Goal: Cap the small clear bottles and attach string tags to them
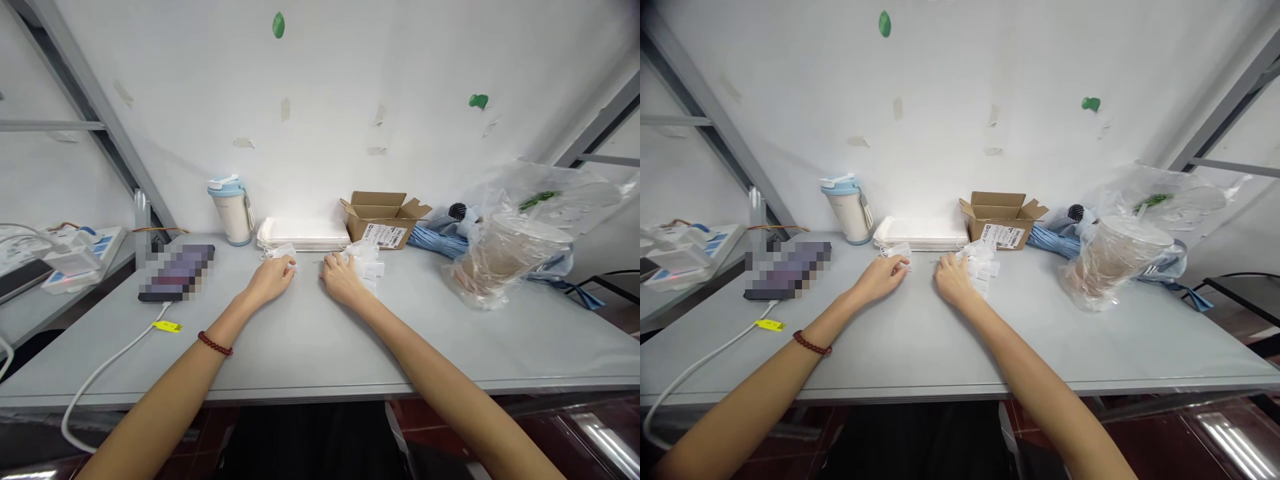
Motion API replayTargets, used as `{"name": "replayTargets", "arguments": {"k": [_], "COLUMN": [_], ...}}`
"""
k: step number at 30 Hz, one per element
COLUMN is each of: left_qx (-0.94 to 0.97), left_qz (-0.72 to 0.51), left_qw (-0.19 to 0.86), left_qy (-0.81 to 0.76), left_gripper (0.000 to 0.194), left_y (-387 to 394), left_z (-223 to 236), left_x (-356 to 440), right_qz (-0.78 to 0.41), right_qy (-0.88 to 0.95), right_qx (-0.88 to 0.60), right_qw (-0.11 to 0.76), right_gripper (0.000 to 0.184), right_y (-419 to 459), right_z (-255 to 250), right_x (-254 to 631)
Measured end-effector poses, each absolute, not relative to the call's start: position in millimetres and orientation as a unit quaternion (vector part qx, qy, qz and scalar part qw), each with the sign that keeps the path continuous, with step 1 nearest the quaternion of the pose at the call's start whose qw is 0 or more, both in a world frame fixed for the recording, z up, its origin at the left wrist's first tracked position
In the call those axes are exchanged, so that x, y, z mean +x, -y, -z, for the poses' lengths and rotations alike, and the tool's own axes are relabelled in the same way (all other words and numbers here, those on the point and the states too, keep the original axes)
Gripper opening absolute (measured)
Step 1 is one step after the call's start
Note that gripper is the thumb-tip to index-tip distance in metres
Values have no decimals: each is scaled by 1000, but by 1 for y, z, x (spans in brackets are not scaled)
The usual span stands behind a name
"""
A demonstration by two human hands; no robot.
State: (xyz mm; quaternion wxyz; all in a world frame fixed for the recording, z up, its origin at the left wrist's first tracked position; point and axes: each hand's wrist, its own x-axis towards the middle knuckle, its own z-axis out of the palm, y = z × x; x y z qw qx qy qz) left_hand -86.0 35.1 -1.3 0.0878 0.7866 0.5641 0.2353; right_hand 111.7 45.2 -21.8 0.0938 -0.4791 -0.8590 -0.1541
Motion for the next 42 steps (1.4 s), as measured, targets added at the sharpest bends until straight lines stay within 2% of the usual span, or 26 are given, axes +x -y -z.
{"name": "replayTargets", "arguments": {"k": [3, 6, 9, 11, 15, 21, 29, 36, 42], "left_qx": [788, 781, 757, 736, 700, 691, 694, 640, 642], "left_qz": [-249, -286, -342, -375, -417, -423, -430, -461, -442], "left_qw": [88, 106, 172, 238, 325, 348, 340, 395, 413], "left_qy": [-556, -546, -530, -512, -480, -472, -466, -471, -471], "left_gripper": [31, 31, 28, 30, 38, 44, 35, 30, 27], "left_y": [-34, -32, -30, -28, -23, -22, -24, -23, -18], "left_z": [-1, -3, -6, -8, -15, -18, -15, -20, -26], "left_x": [-84, -81, -76, -74, -70, -69, -67, -68, -68], "right_qz": [124, 64, 9, -26, -98, -181, -197, -220, -306], "right_qy": [854, 813, 749, 725, 732, 733, 737, 720, 661], "right_qx": [-468, -446, -404, -389, -375, -356, -328, -358, -367], "right_qw": [190, 369, 525, 568, 560, 551, 557, 552, 579], "right_gripper": [32, 36, 34, 30, 24, 20, 16, 12, 5], "right_y": [-47, -47, -40, -35, -28, -29, -20, -17, -16], "right_z": [18, 10, 1, -3, 0, 14, 13, 10, 8], "right_x": [114, 115, 113, 110, 103, 94, 87, 86, 85]}}
